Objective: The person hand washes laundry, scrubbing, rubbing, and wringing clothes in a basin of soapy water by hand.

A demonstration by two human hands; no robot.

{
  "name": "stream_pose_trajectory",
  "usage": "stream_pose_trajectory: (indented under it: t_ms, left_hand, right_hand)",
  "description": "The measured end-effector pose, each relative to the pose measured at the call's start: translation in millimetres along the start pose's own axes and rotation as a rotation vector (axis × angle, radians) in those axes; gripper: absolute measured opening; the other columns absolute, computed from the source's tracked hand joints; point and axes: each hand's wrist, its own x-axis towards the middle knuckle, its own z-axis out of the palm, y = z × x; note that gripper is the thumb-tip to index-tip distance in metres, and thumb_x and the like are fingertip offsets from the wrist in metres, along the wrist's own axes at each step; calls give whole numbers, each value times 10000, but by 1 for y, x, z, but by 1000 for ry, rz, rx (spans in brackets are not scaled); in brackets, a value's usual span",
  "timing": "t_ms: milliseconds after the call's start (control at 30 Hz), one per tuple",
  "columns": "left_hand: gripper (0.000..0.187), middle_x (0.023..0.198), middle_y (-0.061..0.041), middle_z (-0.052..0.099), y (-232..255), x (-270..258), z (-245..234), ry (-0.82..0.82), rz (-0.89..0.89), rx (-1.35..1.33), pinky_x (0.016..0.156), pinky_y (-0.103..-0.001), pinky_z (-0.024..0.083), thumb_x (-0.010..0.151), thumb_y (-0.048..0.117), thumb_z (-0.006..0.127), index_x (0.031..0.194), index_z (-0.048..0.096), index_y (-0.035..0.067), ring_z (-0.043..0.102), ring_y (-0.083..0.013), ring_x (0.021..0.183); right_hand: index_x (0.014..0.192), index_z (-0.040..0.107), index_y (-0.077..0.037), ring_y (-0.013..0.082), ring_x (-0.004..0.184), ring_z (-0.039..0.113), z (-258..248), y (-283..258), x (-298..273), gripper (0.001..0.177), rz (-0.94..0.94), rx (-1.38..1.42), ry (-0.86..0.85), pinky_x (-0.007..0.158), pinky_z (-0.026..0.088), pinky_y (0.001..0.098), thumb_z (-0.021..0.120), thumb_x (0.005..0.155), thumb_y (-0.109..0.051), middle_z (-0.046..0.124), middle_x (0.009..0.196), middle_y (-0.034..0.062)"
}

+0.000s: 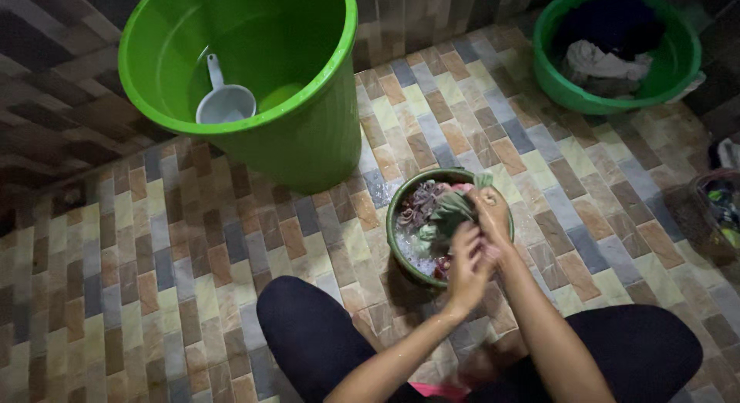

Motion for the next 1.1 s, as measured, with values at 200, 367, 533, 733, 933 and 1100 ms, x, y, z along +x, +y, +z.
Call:
stream_pose_trajectory:
  t_ms: [200,367,533,733,933,1100]
  left_hand:
    - [615,1195,-71,679,-67,88,-64,1,-857,-1139,896,-421,603,881,670,636,1220,650,157,692,-229,1041]
    - [491,1053,-91,700,-118,139,-98,-216,-688,-929,724,-408,576,1071,583,699,1208,699,112,660,-257,855]
    - [499,1112,-58,773,-105,118,-61,44,-632,-1139,795,-383,620,882,486,606,1197,735,122,724,-215,892]
    - [365,1018,-45,716,-84,132,-87,187,-796,-820,794,-418,604,970,480,718,1128,694,152,687,-227,860]
    - [422,973,-65,729,-120,134,-109,-287,-718,-1443,642,-407,608,1011,516,627,1160,698,127,695,-238,764]
    - [417,841,-66,696,-94,100,-87,287,-883,-1027,646,-458,604,908,546,519,934,650,150,688,-260,724]
  right_hand:
    - [773,601,-29,217,654,560,26,-60,-76,198,-571,-121,-41,618,448,369,698,916,-126,596,729,106]
    - [739,529,-86,271,660,667,33,-59,-108,260,-787,-344,-167,634,523,376,775,812,-130,637,728,125]
    - [1341,455,-64,354,1037,730,23,-15,-40,474,-516,-106,56,863,568,385,656,928,-184,722,1100,198]
    - [1565,359,-37,514,1187,591,4,-36,-62,1010,-738,-264,-377,935,487,520,856,777,-427,561,1326,407]
    - [1133,779,-173,279,910,773,7,-47,-97,438,-606,-430,-507,766,592,390,811,795,-448,793,1093,144]
    - [1040,795,-103,298,749,721,20,11,-50,360,-230,-438,-284,704,563,411,622,1025,-419,763,866,170]
